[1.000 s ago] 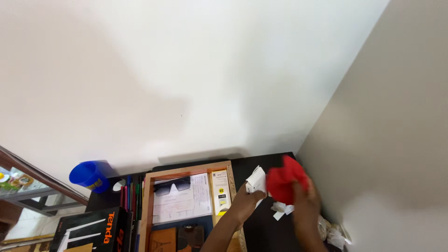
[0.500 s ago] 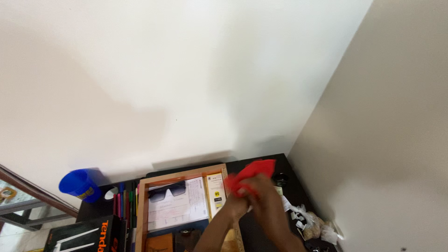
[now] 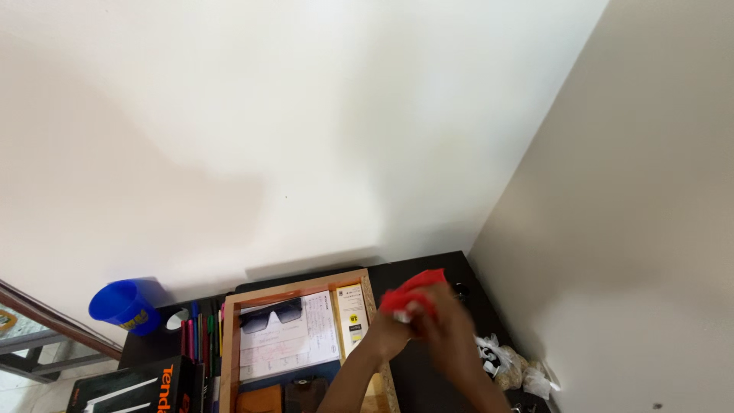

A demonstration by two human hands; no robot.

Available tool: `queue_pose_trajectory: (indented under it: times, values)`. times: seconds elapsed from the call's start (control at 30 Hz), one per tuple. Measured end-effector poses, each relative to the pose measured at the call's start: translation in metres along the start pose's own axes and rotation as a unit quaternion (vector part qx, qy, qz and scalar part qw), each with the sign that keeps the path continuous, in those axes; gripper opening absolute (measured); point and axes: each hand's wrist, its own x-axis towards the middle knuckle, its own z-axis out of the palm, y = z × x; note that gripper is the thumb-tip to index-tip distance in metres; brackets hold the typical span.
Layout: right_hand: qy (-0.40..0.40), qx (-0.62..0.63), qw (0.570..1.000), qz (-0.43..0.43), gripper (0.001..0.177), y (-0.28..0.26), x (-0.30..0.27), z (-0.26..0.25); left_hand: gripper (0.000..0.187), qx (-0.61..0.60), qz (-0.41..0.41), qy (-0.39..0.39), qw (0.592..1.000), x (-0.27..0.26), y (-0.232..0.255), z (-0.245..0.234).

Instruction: The person wipes a small black object with a red cloth, then places several papers, a yellow box, sunglasses, a white box, a banknote, and a black band into a wooden tray on a desk. The person uses the red cloth to wipe each item before placing it in the tray.

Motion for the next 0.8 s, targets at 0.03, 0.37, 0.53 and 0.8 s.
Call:
queue_pose_trajectory:
  times: [0.03,0.37,0.53,0.8]
  values:
    - [0.028,-0.013,0.999,0.031,0.019,0.001,0.003,-0.005,0.058,0.019,-0.049,0.029,0.998,-0.004,0.004,0.001]
    - [-0.007,0.038,0.998,-0.051,0.020,0.007,0.006,0.003,0.043,-0.018,-0.045,0.042,0.998,-0.010,0.024,0.008]
    - [0.029,0.014,0.999,0.024,0.028,0.006,0.013,-0.003,0.064,0.171,-0.125,0.096,0.973,-0.007,0.013,0.004]
    - [-0.003,0.044,0.994,0.098,0.043,0.026,0.015,0.008,0.039,0.109,-0.039,0.066,0.991,-0.015,0.028,0.004]
